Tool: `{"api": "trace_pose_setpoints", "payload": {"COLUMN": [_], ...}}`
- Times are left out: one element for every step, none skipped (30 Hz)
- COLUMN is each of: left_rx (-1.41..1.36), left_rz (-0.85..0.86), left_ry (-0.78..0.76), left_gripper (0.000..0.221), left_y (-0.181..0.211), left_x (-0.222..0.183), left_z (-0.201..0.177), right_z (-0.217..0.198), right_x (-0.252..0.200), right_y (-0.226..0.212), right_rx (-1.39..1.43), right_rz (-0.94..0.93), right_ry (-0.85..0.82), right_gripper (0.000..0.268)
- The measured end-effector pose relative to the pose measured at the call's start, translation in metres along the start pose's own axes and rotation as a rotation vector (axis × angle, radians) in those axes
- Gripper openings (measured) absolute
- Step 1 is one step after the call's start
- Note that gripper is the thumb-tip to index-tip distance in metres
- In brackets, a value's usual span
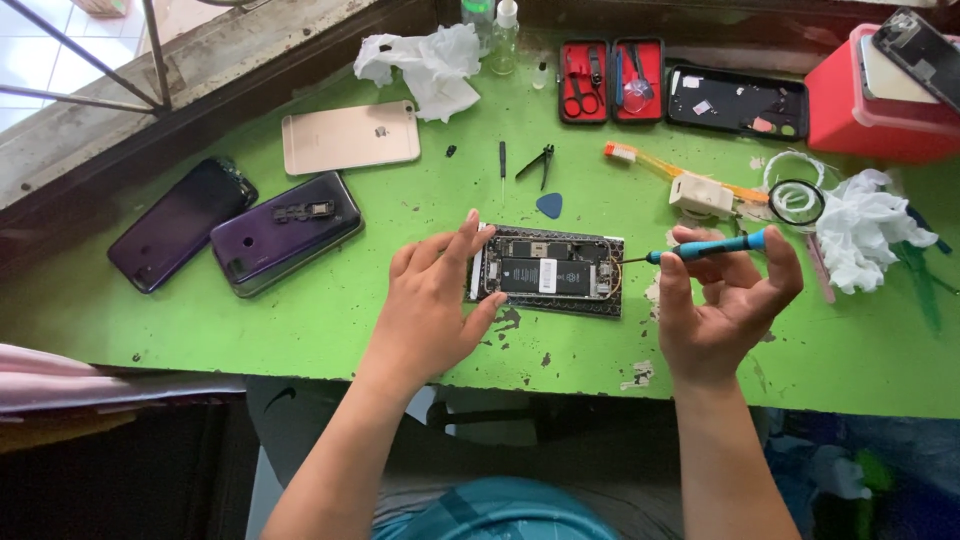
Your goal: The person works on a disassembled smartphone on a green workbench, using a screwdriver to remove screws from the internal frame. They then use a plastic pry tool to lift and disconnect components within the device.
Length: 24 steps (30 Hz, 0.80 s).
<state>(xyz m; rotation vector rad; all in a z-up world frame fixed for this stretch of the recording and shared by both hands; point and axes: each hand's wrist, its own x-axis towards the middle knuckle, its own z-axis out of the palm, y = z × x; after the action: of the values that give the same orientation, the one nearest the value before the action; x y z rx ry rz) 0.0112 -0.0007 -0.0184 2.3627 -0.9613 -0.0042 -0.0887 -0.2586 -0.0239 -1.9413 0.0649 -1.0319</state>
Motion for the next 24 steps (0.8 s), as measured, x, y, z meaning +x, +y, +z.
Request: {"api": "trace_pose_setpoints", "payload": {"left_rx": [0.0,0.009,0.018,0.017,0.013,0.008,0.008,0.003,-0.001,-0.001,-0.02,-0.039,-0.043,-0.056,-0.06,-0.057,-0.073,-0.088,-0.086,-0.085,-0.085,-0.083,-0.098,-0.113], "left_rz": [-0.001,0.003,0.007,0.007,0.009,0.011,0.011,0.037,0.064,0.068,0.055,0.042,0.032,0.031,0.037,0.033,0.043,0.053,0.031,0.017,0.008,-0.01,-0.01,-0.01], "left_ry": [0.0,0.007,0.014,0.013,0.014,0.015,0.015,0.043,0.075,0.077,0.069,0.061,0.056,0.054,0.065,0.074,0.083,0.093,0.102,0.079,0.056,0.065,0.042,0.019], "left_gripper": [0.089,0.089,0.09,0.09,0.09,0.091,0.091,0.099,0.108,0.108,0.11,0.113,0.113,0.116,0.12,0.12,0.12,0.121,0.121,0.123,0.124,0.124,0.124,0.123], "left_y": [-0.001,-0.001,-0.001,-0.001,-0.001,-0.001,-0.002,-0.004,-0.007,-0.007,-0.006,-0.006,-0.006,-0.006,-0.009,-0.01,-0.01,-0.011,-0.011,-0.012,-0.013,-0.013,-0.013,-0.012], "left_x": [0.0,-0.001,-0.001,-0.001,-0.001,0.0,-0.001,-0.002,-0.001,0.0,-0.001,-0.001,-0.002,-0.004,0.001,0.002,0.001,0.0,0.0,0.0,0.001,-0.001,0.001,0.003], "left_z": [0.0,0.001,0.002,0.002,0.001,0.001,0.003,0.006,0.008,0.007,0.006,0.006,0.007,0.008,0.007,0.006,0.006,0.007,0.007,0.008,0.009,0.008,0.007,0.006], "right_z": [0.0,0.0,0.0,0.0,-0.001,-0.001,-0.001,-0.002,-0.002,-0.004,-0.006,-0.007,-0.01,-0.012,-0.011,-0.009,-0.006,-0.003,0.003,0.009,0.015,0.022,0.029,0.034], "right_x": [-0.001,-0.001,-0.001,-0.001,0.0,0.0,0.001,0.003,0.005,0.016,0.027,0.038,0.048,0.059,0.076,0.082,0.09,0.097,0.101,0.105,0.11,0.106,0.105,0.105], "right_y": [0.001,0.001,0.002,0.002,0.002,0.002,0.003,0.005,0.008,0.009,0.01,0.012,0.01,0.008,0.007,0.012,0.018,0.025,0.034,0.044,0.054,0.064,0.075,0.085], "right_rx": [0.001,0.01,0.018,0.018,0.011,0.004,0.004,0.027,0.05,0.049,0.059,0.069,0.07,0.049,0.032,0.037,0.072,0.106,0.123,0.137,0.147,0.161,0.11,0.06], "right_rz": [0.0,0.006,0.012,0.013,-0.006,-0.026,-0.025,-0.016,-0.011,-0.014,-0.076,-0.139,-0.13,-0.227,-0.34,-0.348,-0.409,-0.469,-0.472,-0.484,-0.496,-0.5,-0.521,-0.542], "right_ry": [-0.001,0.0,0.002,0.002,-0.007,-0.017,-0.017,-0.024,-0.03,-0.028,-0.095,-0.162,-0.17,-0.26,-0.344,-0.348,-0.396,-0.444,-0.462,-0.439,-0.413,-0.427,-0.307,-0.186], "right_gripper": [0.064,0.064,0.065,0.065,0.065,0.064,0.064,0.067,0.07,0.07,0.067,0.065,0.065,0.064,0.064,0.064,0.064,0.064,0.064,0.059,0.055,0.055,0.049,0.044]}}
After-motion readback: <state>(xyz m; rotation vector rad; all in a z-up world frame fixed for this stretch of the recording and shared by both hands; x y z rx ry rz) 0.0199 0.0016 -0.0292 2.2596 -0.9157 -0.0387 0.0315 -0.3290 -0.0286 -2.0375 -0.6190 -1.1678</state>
